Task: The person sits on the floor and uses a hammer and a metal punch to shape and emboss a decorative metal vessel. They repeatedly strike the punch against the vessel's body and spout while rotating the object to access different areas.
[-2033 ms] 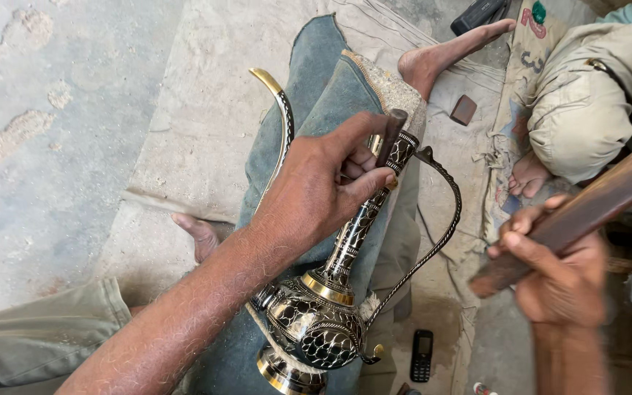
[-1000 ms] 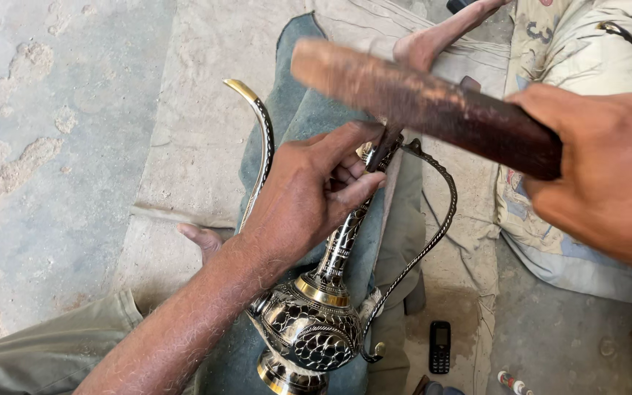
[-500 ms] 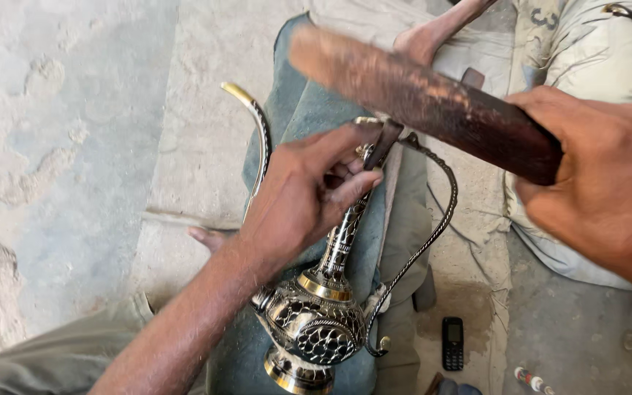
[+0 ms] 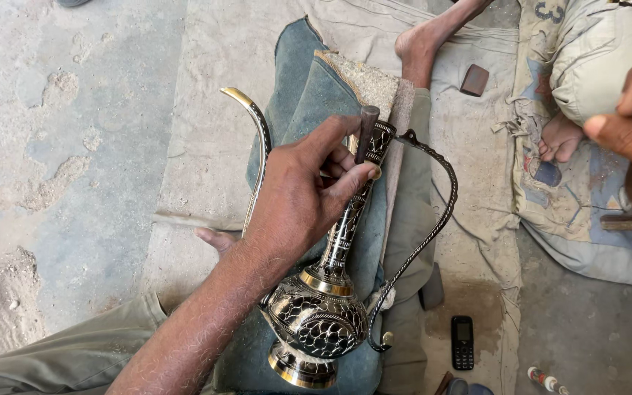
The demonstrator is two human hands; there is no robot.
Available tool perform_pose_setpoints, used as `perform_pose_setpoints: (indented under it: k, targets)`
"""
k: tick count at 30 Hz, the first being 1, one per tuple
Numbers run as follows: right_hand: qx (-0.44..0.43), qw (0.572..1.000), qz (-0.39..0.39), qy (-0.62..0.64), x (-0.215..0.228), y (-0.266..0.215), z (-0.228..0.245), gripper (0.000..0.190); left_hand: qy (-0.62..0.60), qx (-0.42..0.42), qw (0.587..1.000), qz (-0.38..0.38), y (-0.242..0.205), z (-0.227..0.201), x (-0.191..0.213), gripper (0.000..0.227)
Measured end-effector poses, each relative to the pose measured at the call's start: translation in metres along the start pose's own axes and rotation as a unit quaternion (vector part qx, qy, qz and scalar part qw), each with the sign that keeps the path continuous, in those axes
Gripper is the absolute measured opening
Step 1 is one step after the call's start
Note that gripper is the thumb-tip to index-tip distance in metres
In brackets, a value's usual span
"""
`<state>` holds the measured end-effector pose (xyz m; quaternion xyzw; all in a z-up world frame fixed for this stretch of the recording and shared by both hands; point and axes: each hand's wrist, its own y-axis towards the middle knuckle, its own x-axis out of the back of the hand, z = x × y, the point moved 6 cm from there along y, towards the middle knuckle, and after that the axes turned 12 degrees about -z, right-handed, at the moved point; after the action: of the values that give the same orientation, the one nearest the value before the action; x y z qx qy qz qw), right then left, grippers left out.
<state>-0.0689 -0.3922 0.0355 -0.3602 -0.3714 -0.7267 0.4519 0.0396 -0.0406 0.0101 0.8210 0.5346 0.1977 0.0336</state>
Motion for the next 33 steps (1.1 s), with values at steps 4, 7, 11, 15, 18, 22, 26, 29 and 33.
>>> perform_pose_setpoints:
  k: [4, 7, 11, 15, 18, 22, 26, 29, 33]
  targets:
    - [0.005, 0.999, 0.039, -0.014, -0.003, 0.011, -0.005, 0.038, 0.002, -0.005, 1.0, -0.001, 0.0, 0.0, 0.0, 0.046]
    - [0.011, 0.997, 0.061, -0.035, -0.004, 0.015, 0.001, 0.041, 0.011, -0.005, 1.0, -0.008, 0.0, 0.0, 0.0, 0.044]
    - [0.023, 0.99, 0.108, -0.092, 0.005, 0.005, 0.019, 0.044, 0.031, -0.018, 0.999, -0.014, 0.002, -0.005, -0.001, 0.041]
    - [0.054, 0.982, 0.032, -0.175, 0.013, -0.03, 0.035, 0.047, 0.007, -0.018, 0.998, -0.061, -0.009, -0.016, 0.016, 0.037]
    - [-0.064, 0.992, -0.079, 0.073, -0.012, -0.083, 0.026, 0.037, -0.022, -0.009, 0.992, -0.125, -0.033, -0.012, 0.055, 0.031]
    - [-0.365, 0.889, -0.044, 0.272, -0.109, -0.173, -0.007, 0.031, -0.028, 0.139, 0.983, -0.115, -0.057, 0.017, 0.095, 0.021]
    - [-0.502, 0.744, -0.003, 0.441, -0.189, -0.272, 0.0, 0.048, -0.012, 0.25, 0.963, -0.102, -0.092, 0.035, 0.11, 0.025]
    - [-0.545, 0.68, 0.021, 0.49, -0.214, -0.3, 0.008, 0.047, 0.069, 0.275, 0.958, -0.046, -0.097, 0.035, 0.101, 0.029]
    - [-0.495, 0.729, -0.016, 0.472, -0.177, -0.262, 0.007, 0.042, 0.004, 0.12, 0.992, -0.036, -0.066, 0.006, 0.059, 0.019]
